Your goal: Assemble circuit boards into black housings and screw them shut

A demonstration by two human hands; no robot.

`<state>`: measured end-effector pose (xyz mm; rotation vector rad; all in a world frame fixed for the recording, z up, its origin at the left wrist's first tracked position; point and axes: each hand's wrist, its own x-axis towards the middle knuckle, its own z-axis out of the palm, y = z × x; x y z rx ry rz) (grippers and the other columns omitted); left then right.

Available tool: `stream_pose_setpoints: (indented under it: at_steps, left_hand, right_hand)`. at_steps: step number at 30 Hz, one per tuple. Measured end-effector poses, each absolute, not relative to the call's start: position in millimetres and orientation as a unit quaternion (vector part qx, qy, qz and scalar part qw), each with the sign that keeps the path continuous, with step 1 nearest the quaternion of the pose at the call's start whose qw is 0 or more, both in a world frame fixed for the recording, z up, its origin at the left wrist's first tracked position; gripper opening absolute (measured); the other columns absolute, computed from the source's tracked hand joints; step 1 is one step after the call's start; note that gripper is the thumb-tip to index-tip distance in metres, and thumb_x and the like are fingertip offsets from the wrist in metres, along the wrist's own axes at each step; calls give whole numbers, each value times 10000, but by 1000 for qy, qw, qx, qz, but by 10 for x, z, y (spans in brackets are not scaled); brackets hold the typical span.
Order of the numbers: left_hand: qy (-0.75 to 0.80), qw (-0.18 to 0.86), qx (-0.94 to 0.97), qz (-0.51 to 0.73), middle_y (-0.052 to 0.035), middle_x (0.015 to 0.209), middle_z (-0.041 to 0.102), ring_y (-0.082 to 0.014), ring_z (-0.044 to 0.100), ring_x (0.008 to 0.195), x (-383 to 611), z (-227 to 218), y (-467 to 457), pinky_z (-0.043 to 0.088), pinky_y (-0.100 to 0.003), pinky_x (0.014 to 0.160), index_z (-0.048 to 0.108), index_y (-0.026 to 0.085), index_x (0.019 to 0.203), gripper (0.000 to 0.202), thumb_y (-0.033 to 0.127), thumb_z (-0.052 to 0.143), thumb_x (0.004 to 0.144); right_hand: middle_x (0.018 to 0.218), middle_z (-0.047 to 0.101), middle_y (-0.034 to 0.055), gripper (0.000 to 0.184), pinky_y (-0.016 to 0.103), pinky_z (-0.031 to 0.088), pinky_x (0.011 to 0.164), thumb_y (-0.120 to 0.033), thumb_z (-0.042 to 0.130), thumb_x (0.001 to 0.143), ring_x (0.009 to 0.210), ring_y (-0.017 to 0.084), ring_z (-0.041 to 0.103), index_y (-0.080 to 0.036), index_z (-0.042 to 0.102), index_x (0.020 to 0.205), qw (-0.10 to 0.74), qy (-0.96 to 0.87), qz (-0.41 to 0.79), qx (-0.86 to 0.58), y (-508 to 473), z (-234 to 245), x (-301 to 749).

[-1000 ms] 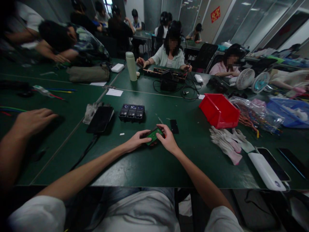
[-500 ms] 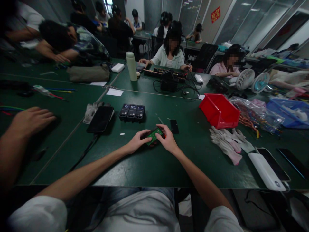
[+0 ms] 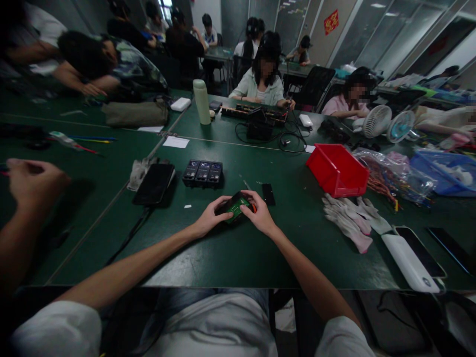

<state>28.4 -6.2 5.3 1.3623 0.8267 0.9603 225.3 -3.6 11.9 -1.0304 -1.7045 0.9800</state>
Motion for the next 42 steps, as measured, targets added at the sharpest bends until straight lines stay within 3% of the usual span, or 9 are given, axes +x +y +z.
stream_pose_setpoints:
  at_steps: [11, 17, 25, 34, 42]
  left_hand:
    - [349, 547, 640, 412, -87, 1133, 628, -224, 584, 1060, 272, -1, -62, 426, -361, 962, 527, 162, 1189, 540, 339, 724, 718]
    - [344, 546, 652, 398, -97, 1190, 598, -229, 563, 1106, 266, -22, -33, 416, -369, 992, 518, 158, 1214, 603, 342, 752, 689]
    - [345, 599, 618, 374, -105, 1254, 596, -246, 557, 1146, 258, -54, -2, 400, -401, 1021, 523, 158, 1264, 659, 333, 766, 677]
    - [338, 652, 568, 372, -111, 1244, 608, -237, 578, 1105, 262, -27, 4, 406, -391, 994, 546, 152, 1250, 644, 322, 773, 672]
    - [333, 675, 552, 359, -118, 1209, 623, -212, 612, 1016, 262, -12, 13, 443, -353, 920, 564, 143, 1232, 619, 323, 772, 677]
  right_hand:
    - [1120, 608, 57, 450, 387, 493, 942, -479, 675, 775, 1083, 228, 588, -238, 612, 1149, 432, -682, 418, -418, 16, 157, 2339]
    - [1005, 647, 64, 395, 355, 544, 781, -479, 638, 800, 897, 212, 635, -195, 632, 1074, 426, -667, 412, -452, 43, 123, 2387]
    - [917, 647, 52, 333, 298, 515, 684, -465, 602, 831, 812, 193, 622, -185, 634, 1008, 420, -654, 402, -484, 41, 109, 2395]
    - [1058, 633, 57, 368, 347, 494, 825, -452, 576, 850, 961, 217, 596, -214, 608, 1128, 416, -681, 395, -455, 52, 119, 2392]
    - [992, 647, 56, 323, 332, 497, 781, -432, 602, 835, 909, 207, 607, -201, 635, 1058, 434, -654, 402, -471, 81, 47, 2398]
